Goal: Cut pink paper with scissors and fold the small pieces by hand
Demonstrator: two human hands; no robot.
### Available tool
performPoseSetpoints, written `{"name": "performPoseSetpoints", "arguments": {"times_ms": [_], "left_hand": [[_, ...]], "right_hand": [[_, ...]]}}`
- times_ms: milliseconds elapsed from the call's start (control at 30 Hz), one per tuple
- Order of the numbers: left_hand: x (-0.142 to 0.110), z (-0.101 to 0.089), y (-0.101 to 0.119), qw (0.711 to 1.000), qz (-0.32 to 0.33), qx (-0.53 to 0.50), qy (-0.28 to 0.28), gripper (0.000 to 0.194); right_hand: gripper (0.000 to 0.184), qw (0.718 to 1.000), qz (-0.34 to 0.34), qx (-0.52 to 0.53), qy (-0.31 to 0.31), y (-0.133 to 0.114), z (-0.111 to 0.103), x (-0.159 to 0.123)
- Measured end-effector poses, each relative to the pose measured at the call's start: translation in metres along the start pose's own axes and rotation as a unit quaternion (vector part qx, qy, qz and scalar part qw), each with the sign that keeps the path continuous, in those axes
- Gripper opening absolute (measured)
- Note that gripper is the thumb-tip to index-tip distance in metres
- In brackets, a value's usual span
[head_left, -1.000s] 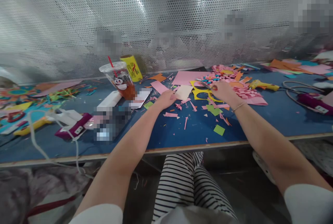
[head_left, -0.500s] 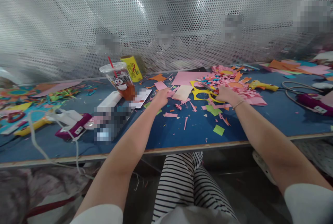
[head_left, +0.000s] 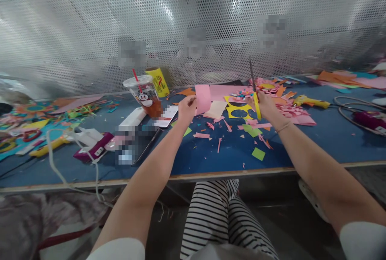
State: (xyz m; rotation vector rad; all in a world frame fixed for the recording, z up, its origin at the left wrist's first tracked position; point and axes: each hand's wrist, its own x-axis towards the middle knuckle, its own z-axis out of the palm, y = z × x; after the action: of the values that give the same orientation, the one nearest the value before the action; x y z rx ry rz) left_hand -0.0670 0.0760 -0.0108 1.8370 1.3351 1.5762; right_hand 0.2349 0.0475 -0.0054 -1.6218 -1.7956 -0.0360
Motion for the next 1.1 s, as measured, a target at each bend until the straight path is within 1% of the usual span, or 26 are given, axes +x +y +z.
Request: {"name": "performPoseSetpoints", "arguments": {"times_ms": [33, 100, 167, 300, 533, 700, 800, 900, 1100], "left_hand": [[-0.001, 0.001, 0.003, 1.000, 0.003, -0.012, 0.001, 0.026], [-0.004, 0.004, 0.009, 1.000, 0.009, -0.021, 0.015, 0.023], [-0.007, 0.005, 0.014, 0.999, 0.012, -0.018, 0.025, 0.022], [-0.011, 0.006, 0.023, 0.999, 0.029, -0.013, 0.015, 0.021], [-0.015, 0.010, 0.026, 0.998, 0.017, -0.047, -0.036, 0.026], [-0.017, 0.014, 0.025, 0.995, 0.010, -0.094, -0.040, 0.026], [-0.020, 0.015, 0.029, 0.993, 0.001, -0.112, -0.023, 0.028], [-0.022, 0.017, 0.033, 0.994, -0.007, -0.109, -0.010, 0.028], [-0.022, 0.017, 0.035, 0.995, -0.011, -0.098, -0.014, 0.027]], "right_hand": [[0.047, 1.000, -0.026, 0.015, 0.002, -0.005, 0.001, -0.003], [0.047, 0.997, -0.077, 0.008, -0.018, -0.011, 0.005, -0.009], [0.046, 0.993, -0.107, -0.009, -0.046, -0.015, 0.008, -0.013], [0.043, 0.987, -0.129, -0.025, -0.090, -0.024, 0.008, -0.017], [0.042, 0.979, -0.164, -0.039, -0.112, -0.035, 0.006, -0.023], [0.041, 0.976, -0.162, -0.032, -0.140, -0.036, 0.010, -0.023], [0.034, 0.974, -0.156, -0.032, -0.160, -0.039, 0.011, -0.024], [0.029, 0.974, -0.145, -0.031, -0.174, -0.043, 0.011, -0.025], [0.036, 0.974, -0.128, -0.019, -0.186, -0.049, 0.008, -0.028]]}}
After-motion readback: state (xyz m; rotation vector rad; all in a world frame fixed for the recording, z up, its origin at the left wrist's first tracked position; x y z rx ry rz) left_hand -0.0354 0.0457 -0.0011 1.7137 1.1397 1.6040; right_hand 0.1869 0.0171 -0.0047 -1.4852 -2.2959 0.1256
